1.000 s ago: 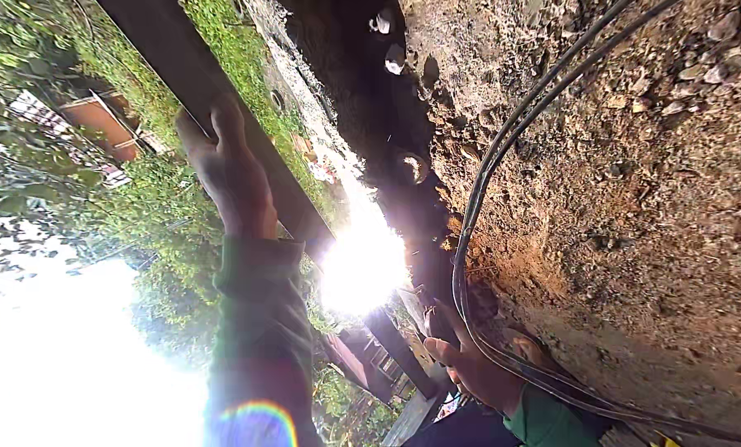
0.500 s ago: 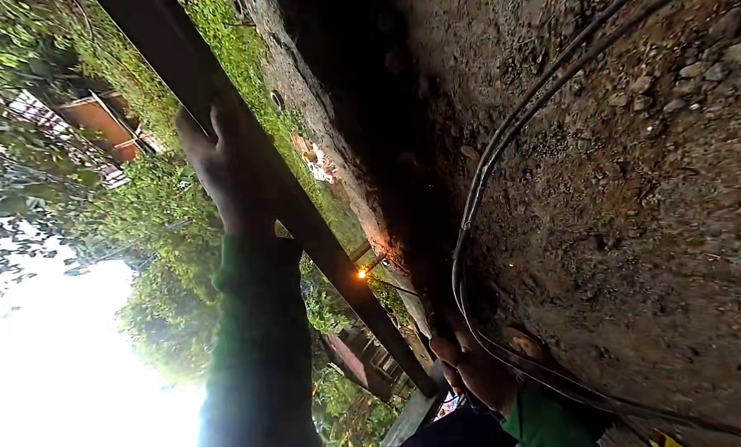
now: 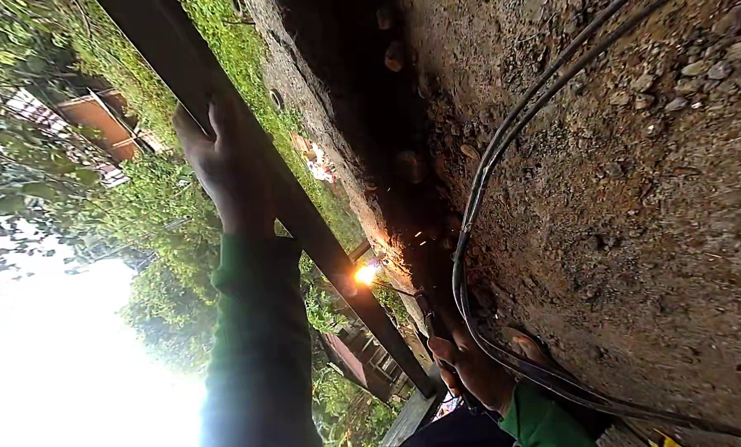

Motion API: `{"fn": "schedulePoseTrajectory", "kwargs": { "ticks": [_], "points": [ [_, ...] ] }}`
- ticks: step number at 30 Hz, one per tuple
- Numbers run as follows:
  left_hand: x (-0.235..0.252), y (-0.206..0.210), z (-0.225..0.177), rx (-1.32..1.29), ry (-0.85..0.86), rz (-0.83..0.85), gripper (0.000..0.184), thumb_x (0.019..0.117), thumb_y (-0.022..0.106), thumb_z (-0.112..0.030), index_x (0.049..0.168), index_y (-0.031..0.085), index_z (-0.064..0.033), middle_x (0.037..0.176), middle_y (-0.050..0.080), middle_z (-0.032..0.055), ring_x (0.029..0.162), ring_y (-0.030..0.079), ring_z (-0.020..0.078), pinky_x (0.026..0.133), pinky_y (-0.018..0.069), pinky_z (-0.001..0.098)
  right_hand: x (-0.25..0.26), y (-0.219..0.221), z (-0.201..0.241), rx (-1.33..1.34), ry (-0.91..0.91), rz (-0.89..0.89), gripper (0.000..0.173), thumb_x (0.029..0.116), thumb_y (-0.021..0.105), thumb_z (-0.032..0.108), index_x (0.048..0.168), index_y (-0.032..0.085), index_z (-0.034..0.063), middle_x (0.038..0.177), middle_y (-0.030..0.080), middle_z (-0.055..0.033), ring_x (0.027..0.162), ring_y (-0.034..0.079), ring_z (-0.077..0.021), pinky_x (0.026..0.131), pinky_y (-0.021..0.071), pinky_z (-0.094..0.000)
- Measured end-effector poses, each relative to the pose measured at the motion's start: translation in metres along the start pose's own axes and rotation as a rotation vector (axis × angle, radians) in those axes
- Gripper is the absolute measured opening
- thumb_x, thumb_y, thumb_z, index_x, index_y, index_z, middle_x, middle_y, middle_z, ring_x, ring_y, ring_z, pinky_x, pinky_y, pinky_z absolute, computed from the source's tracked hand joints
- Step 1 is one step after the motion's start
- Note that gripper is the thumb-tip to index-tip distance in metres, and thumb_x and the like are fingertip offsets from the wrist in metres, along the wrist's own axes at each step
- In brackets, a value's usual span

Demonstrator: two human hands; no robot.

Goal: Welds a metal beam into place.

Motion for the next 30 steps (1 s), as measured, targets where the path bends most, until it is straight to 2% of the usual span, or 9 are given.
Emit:
{"fn": "schedulePoseTrajectory", "kwargs": {
  "ticks": [8,10,13,15,18,20,22,27,30],
  "points": [
    [-0.001,0.001,0.0,-0.018,0.0,-0.012,0.064,0.1039,0.056,-0.049,0.15,0.038,-0.0084,0.127,0.062,0.0077,0.101,0.071,0.0174,0.083,0.0645,0.0388,-0.001,-0.001,-0.008,0.035,0.076,0.01,0.085,0.0946,0.066,0.049,0.162,0.023,0.0201,0.073,0.055,-0.0036,0.048,0.055,-0.0153,0.044,0.053,-0.0317],
    [-0.004,0.001,-0.001,0.008,-0.016,-0.01,0.068,0.1029,0.057,-0.051,0.153,0.037,-0.0088,0.129,0.063,0.0091,0.103,0.071,0.0183,0.085,0.0642,0.0409,-0.007,-0.004,-0.006,-0.022,0.044,-0.026,0.087,0.0932,0.066,0.053,0.162,0.025,0.0188,0.076,0.06,-0.0047,0.052,0.058,-0.0163,0.048,0.0551,-0.0341],
    [-0.012,-0.003,-0.006,0.158,-0.079,0.009,0.067,0.1054,0.05,-0.052,0.156,0.034,-0.0128,0.129,0.064,0.0139,0.103,0.071,0.0229,0.087,0.0619,0.0476,-0.017,-0.01,0.006,-0.002,-0.098,-0.119,0.064,0.097,0.061,0.032,0.153,0.037,0.0135,0.074,0.061,-0.0039,0.051,0.057,-0.0144,0.048,0.0541,-0.032],
    [-0.022,-0.006,-0.011,0.25,-0.094,0.025,0.063,0.1062,0.046,-0.055,0.157,0.033,-0.0194,0.125,0.067,0.0191,0.1,0.07,0.0341,0.082,0.0582,0.0595,-0.02,-0.015,0.015,-0.043,-0.187,-0.151,0.062,0.0971,0.062,0.032,0.149,0.037,0.0103,0.077,0.062,-0.0031,0.054,0.059,-0.0137,0.051,0.0552,-0.032],
    [-0.035,-0.009,-0.011,0.295,-0.073,0.055,0.063,0.1058,0.045,-0.058,0.157,0.032,-0.0241,0.116,0.068,0.0209,0.094,0.069,0.04,0.076,0.0563,0.0629,-0.03,-0.011,0.024,-0.152,-0.26,-0.179,0.085,0.0926,0.069,0.046,0.157,0.027,0.0086,0.08,0.062,-0.004,0.056,0.059,-0.0158,0.052,0.0561,-0.0357],
    [-0.023,-0.008,-0.002,0.291,-0.056,0.045,0.067,0.1045,0.047,-0.058,0.157,0.032,-0.0192,0.116,0.069,0.0232,0.096,0.07,0.0417,0.078,0.0568,0.0656,-0.038,-0.004,0.033,-0.241,-0.314,-0.205,0.098,0.0907,0.07,0.049,0.162,0.017,0.0064,0.083,0.064,-0.005,0.056,0.06,-0.0156,0.052,0.0567,-0.0363],
    [-0.017,-0.007,0.005,0.271,-0.038,0.026,0.071,0.1022,0.047,-0.064,0.155,0.034,-0.019,0.114,0.069,0.0221,0.095,0.07,0.0409,0.077,0.0571,0.0657,-0.05,0.004,0.042,-0.306,-0.369,-0.222,0.103,0.0903,0.07,0.051,0.162,0.013,0.0043,0.084,0.064,-0.0049,0.057,0.06,-0.0145,0.052,0.0566,-0.0355],
    [-0.019,-0.013,-0.009,0.209,-0.079,0.059,0.077,0.1032,0.036,-0.069,0.157,0.036,-0.0143,0.124,0.066,0.0272,0.109,0.067,0.0476,0.087,0.0529,0.0708,-0.078,0.03,0.078,-0.339,-0.581,-0.207,0.104,0.0864,0.073,0.052,0.158,0.018,0.0013,0.085,0.062,-0.004,0.057,0.059,-0.0135,0.052,0.056,-0.0338],
    [-0.009,-0.014,-0.011,0.165,-0.12,0.074,0.072,0.1051,0.038,-0.063,0.156,0.039,-0.0123,0.124,0.067,0.026,0.113,0.067,0.0451,0.093,0.0513,0.0689,-0.103,0.061,0.11,-0.286,-0.701,-0.077,0.097,0.0876,0.074,0.053,0.156,0.022,0.0082,0.082,0.061,-0.0031,0.055,0.058,-0.0129,0.05,0.0553,-0.0317]
  ]
}}
Point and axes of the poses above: each hand's wrist, its own x-axis towards the middle knuckle, its own y-axis out of the palm, z = x × y, the point moved 7 cm from there along x, towards the middle knuckle
